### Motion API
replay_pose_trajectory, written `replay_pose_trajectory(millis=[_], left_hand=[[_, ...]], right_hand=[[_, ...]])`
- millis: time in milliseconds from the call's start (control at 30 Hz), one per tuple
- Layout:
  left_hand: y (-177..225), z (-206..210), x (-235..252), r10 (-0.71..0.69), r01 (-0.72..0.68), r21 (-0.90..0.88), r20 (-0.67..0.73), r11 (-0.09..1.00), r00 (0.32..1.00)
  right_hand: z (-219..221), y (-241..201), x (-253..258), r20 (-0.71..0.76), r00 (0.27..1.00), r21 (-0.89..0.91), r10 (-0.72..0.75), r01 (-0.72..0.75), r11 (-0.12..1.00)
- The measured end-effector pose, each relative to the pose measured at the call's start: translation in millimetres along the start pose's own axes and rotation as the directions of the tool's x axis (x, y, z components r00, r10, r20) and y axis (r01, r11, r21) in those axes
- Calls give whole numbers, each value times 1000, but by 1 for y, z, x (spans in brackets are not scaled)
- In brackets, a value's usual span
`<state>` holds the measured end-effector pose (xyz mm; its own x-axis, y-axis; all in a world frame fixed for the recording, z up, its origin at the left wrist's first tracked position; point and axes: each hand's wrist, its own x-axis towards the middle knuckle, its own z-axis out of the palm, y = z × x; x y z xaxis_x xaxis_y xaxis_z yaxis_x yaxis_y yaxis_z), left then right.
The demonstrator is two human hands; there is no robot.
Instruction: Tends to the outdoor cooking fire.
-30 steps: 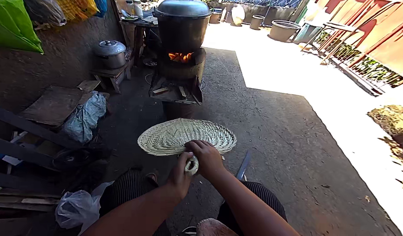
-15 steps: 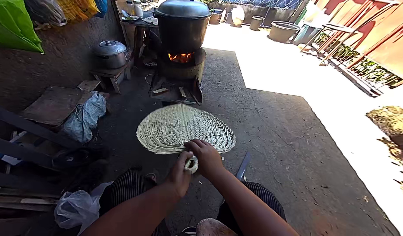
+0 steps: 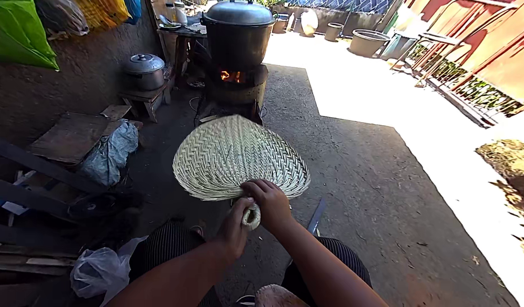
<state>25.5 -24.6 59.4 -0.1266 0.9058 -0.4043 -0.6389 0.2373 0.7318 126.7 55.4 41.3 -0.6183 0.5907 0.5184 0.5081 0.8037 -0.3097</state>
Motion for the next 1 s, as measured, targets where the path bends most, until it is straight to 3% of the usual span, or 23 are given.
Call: replay_pose_trajectory(millis=[67, 167, 233, 367, 500, 533, 633, 800, 933, 1000], left_hand=[[0, 0, 2, -38, 38, -7, -19, 999, 999], [-3, 2, -7, 121, -120, 95, -2, 988, 993], [-2, 1, -7, 130, -132, 92, 26, 987, 991], [0, -1, 4, -59, 59, -25, -24, 998, 998], [-2, 0, -5, 118, -118, 87, 0, 989, 993], [-1, 0, -5, 113, -114, 85, 15, 990, 993], [-1, -3, 3, 10, -9, 23, -5, 1000, 1000], [0, -2, -4, 106, -108, 116, 22, 987, 994], [1, -3, 4, -40, 41, -2, 5, 999, 999], [-2, -1, -2, 49, -48, 48, -13, 998, 999]], right_hand=[[-1, -1, 0, 64, 998, 13, 29, -30, 999], [3, -1, 0, -122, 991, -11, -62, 61, 998], [3, 0, 1, -148, 987, -25, -69, 66, 998], [-3, -2, 2, 148, 987, 3, 70, -71, 997], [4, 0, 2, -117, 992, -5, -54, 54, 999], [4, 1, 2, -118, 991, -8, -55, 54, 998], [1, 0, 2, 56, 998, 15, 26, -27, 1000], [6, 1, 2, -146, 987, -23, -63, 61, 998], [1, -1, 1, 41, 999, -16, 26, -25, 1000], [5, 0, 0, -56, 998, -12, -22, 21, 1000]])
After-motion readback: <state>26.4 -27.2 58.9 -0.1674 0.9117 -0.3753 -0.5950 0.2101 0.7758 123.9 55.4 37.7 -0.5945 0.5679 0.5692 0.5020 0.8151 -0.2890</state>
